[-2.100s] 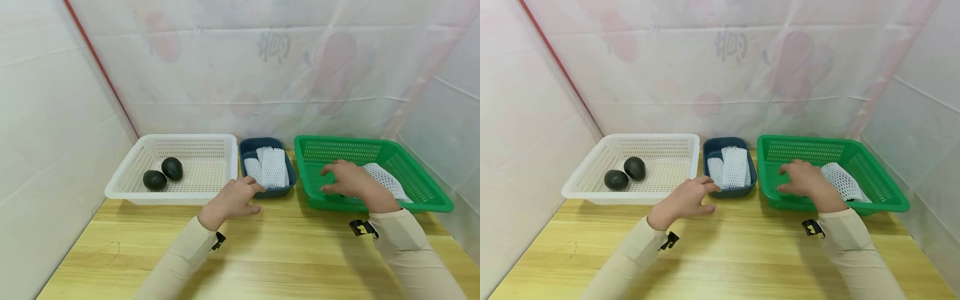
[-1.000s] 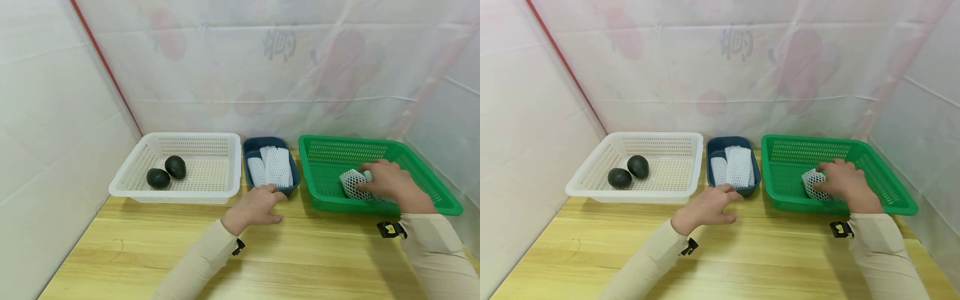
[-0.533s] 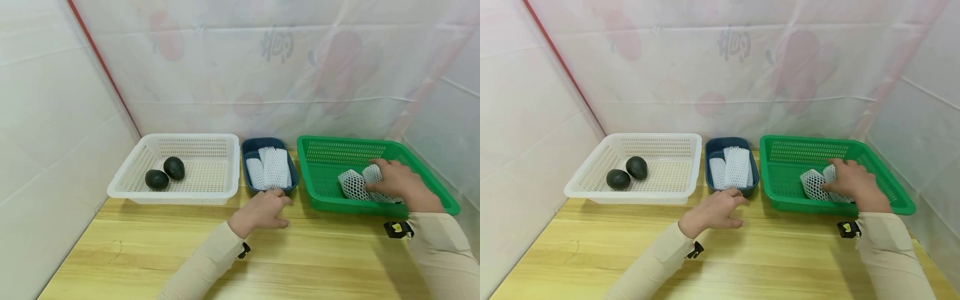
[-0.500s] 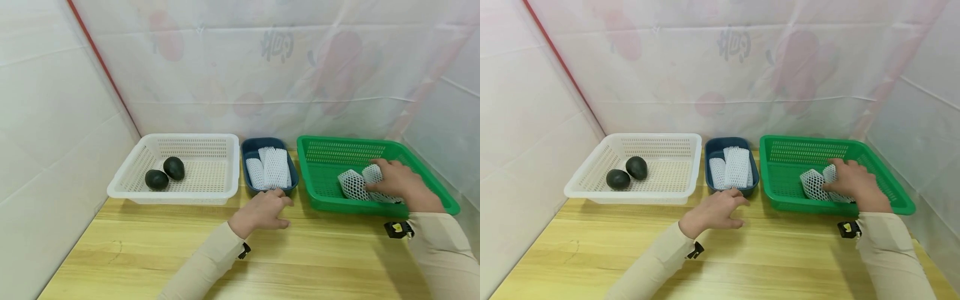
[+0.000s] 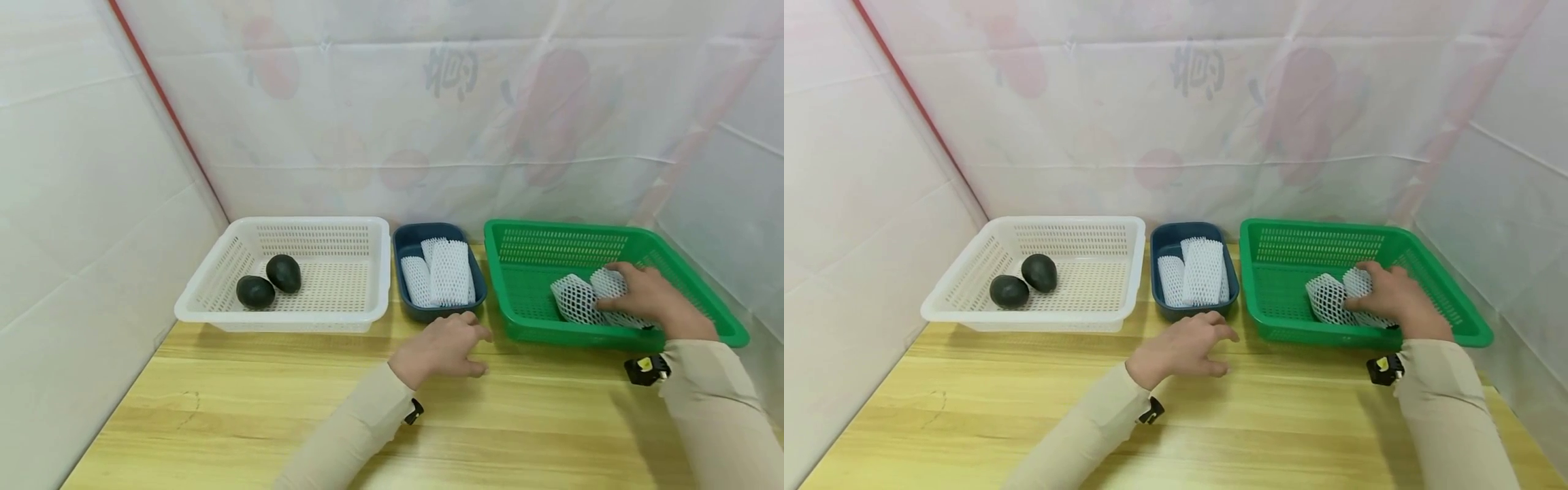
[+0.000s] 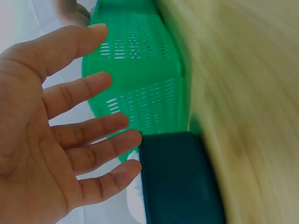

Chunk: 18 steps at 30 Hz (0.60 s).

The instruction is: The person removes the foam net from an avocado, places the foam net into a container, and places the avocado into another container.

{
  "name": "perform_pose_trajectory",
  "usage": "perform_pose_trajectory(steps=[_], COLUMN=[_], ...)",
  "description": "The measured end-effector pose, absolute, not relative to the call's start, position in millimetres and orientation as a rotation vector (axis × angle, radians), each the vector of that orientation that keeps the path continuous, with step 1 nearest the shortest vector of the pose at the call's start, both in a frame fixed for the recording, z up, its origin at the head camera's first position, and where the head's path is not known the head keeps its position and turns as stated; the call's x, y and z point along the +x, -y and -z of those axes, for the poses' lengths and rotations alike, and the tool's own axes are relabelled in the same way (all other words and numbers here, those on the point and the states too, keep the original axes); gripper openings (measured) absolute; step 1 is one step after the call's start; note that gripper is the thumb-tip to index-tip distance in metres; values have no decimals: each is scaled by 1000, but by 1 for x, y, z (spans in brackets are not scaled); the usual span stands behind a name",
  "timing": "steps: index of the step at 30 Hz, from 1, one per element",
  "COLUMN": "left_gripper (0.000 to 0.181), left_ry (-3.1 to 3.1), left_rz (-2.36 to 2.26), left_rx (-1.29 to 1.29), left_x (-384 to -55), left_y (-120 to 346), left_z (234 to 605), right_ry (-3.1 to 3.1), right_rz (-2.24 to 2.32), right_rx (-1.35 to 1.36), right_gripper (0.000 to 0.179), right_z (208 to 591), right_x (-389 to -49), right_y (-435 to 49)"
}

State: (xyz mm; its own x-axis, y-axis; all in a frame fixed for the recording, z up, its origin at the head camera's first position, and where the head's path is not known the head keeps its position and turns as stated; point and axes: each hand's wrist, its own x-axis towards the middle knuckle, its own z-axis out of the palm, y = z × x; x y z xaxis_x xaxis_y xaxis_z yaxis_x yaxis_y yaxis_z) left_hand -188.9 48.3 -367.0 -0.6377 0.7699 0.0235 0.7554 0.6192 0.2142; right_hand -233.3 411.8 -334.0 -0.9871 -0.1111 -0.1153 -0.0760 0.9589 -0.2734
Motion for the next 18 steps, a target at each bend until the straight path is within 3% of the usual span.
perform_pose_trajectory(steps=[9,18], left_gripper=[49,48], left_ry=[-2720,-2699], left_rz=[-276,-235], left_rx=[1296,1243], left_x=[-191,-194], left_y=[-60,-63], left_z=[382,395], right_ry=[-2986,-2953], right_rz=[400,515], right_rx=[-168,-26], right_gripper=[82,82], right_z=[343,342], right_x=[-233,-224], right_y=[-414,-409])
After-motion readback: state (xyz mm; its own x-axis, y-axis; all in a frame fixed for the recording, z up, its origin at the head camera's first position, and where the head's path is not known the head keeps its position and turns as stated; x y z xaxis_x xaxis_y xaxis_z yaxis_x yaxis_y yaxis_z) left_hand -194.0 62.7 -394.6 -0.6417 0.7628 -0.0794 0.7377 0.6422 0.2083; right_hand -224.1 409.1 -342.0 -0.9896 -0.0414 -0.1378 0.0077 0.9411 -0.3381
